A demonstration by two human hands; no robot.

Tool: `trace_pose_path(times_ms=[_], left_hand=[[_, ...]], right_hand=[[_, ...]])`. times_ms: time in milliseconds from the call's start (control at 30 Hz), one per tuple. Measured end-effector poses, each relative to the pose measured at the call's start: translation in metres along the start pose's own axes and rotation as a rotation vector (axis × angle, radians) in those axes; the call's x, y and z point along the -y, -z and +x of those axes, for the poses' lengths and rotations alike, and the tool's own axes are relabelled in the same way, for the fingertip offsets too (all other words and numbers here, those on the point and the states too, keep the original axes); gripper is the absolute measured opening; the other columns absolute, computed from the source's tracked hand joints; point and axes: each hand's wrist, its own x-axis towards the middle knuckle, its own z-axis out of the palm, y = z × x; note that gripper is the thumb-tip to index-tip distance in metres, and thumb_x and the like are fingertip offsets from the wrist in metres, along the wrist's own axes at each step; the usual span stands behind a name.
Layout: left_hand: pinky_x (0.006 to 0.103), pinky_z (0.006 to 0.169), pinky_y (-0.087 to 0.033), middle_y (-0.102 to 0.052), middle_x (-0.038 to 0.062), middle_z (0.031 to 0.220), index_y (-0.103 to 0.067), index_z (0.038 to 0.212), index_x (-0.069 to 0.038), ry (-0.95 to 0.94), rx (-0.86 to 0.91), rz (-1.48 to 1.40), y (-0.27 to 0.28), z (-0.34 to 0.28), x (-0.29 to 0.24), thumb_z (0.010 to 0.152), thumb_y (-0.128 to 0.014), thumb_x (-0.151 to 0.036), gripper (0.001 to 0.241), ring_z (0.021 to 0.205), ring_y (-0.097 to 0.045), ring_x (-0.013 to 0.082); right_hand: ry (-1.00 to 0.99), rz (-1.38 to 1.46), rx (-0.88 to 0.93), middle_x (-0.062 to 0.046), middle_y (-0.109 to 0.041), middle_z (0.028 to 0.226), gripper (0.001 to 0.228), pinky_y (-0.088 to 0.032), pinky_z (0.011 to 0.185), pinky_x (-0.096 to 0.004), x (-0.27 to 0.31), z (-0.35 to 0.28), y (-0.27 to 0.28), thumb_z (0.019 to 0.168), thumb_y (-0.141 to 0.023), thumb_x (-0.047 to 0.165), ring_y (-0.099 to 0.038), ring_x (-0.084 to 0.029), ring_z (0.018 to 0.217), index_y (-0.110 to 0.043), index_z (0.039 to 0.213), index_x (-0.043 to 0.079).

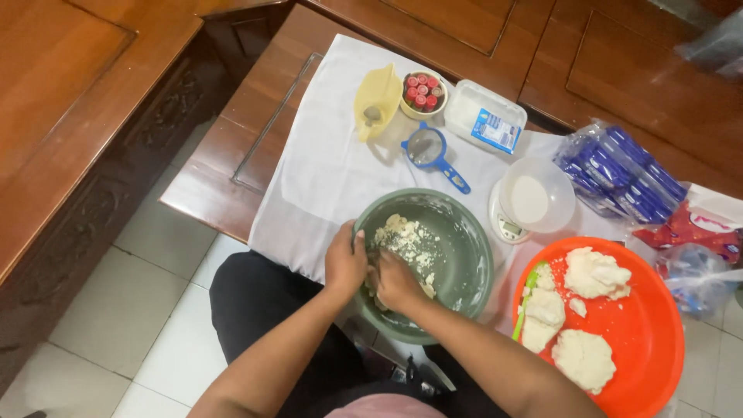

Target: Kneading dough in a bowl and incorporating additional ingredients

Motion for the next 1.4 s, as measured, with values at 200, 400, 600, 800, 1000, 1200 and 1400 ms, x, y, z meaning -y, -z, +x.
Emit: trace_pose_path(times_ms=[200,400,600,800,1000,1200,1400], left_hand=[[0.0513,0.104,-0.051,-0.067,0.024,0.13,-0.061,0.137,-0.002,0.052,0.03,-0.002,0.0,0.0,-0.008,0.103,-0.052,-0.023,0.04,0.123,-0.062,0.0413],[0.0381,0.093,-0.054,-0.071,0.013,0.122,-0.058,0.134,-0.008,0.074,0.099,-0.025,0.005,0.003,-0.012,0.1,-0.046,-0.017,0.037,0.106,-0.07,0.0288],[0.0471,0.11,-0.049,-0.063,0.024,0.135,-0.054,0.143,0.004,0.016,0.083,0.031,0.011,-0.002,-0.015,0.108,-0.046,-0.024,0.045,0.129,-0.06,0.0386],[0.0479,0.1,-0.054,-0.07,0.024,0.119,-0.062,0.135,0.0,-0.127,-0.062,0.089,-0.015,0.014,0.037,0.105,-0.055,-0.022,0.038,0.118,-0.065,0.0388],[0.0511,0.101,-0.052,-0.069,0.023,0.12,-0.061,0.137,-0.004,-0.058,-0.019,0.034,-0.009,0.01,0.018,0.106,-0.053,-0.023,0.038,0.119,-0.064,0.0406],[0.0506,0.104,-0.05,-0.068,0.022,0.124,-0.062,0.135,-0.007,0.062,-0.026,-0.054,-0.005,0.0,-0.006,0.104,-0.055,-0.024,0.037,0.122,-0.061,0.0415],[0.0504,0.105,-0.051,-0.067,0.02,0.13,-0.059,0.141,-0.006,0.169,0.057,-0.115,0.006,-0.001,-0.026,0.106,-0.05,-0.022,0.04,0.124,-0.062,0.0388]], right_hand=[[0.097,0.044,-0.118,-0.032,-0.064,0.103,0.045,-0.045,0.1,-0.056,-0.025,0.024,-0.034,0.091,-0.06,0.031,-0.057,-0.05,0.106,-0.067,0.106,-0.01],[0.166,-0.159,-0.132,-0.016,-0.07,0.075,0.022,-0.048,0.076,-0.042,-0.044,0.045,-0.039,0.084,-0.058,0.019,-0.059,-0.033,0.069,-0.067,0.069,0.006],[0.107,-0.139,-0.242,-0.015,-0.061,0.073,0.047,-0.05,0.078,-0.051,-0.048,0.047,-0.043,0.098,-0.04,0.044,-0.063,-0.036,0.083,-0.062,0.075,0.009],[-0.317,-0.126,0.141,-0.015,-0.072,0.087,0.048,-0.054,0.073,-0.049,-0.043,0.048,0.017,0.098,-0.054,0.052,-0.071,-0.036,0.089,-0.073,0.088,0.01],[0.01,-0.066,0.388,-0.028,-0.069,0.114,0.034,-0.053,0.091,-0.059,-0.055,0.0,0.019,0.098,-0.053,0.026,-0.065,-0.051,0.11,-0.073,0.099,-0.001],[0.4,-0.529,-0.054,-0.018,-0.065,0.069,0.031,-0.045,0.086,-0.052,-0.069,-0.031,-0.047,0.078,-0.061,0.034,-0.062,-0.037,0.083,-0.075,0.068,0.007],[0.268,-0.392,-0.167,-0.017,-0.062,0.068,0.034,-0.045,0.082,-0.048,-0.042,0.003,-0.049,0.08,-0.059,0.04,-0.061,-0.035,0.079,-0.07,0.073,0.008]])
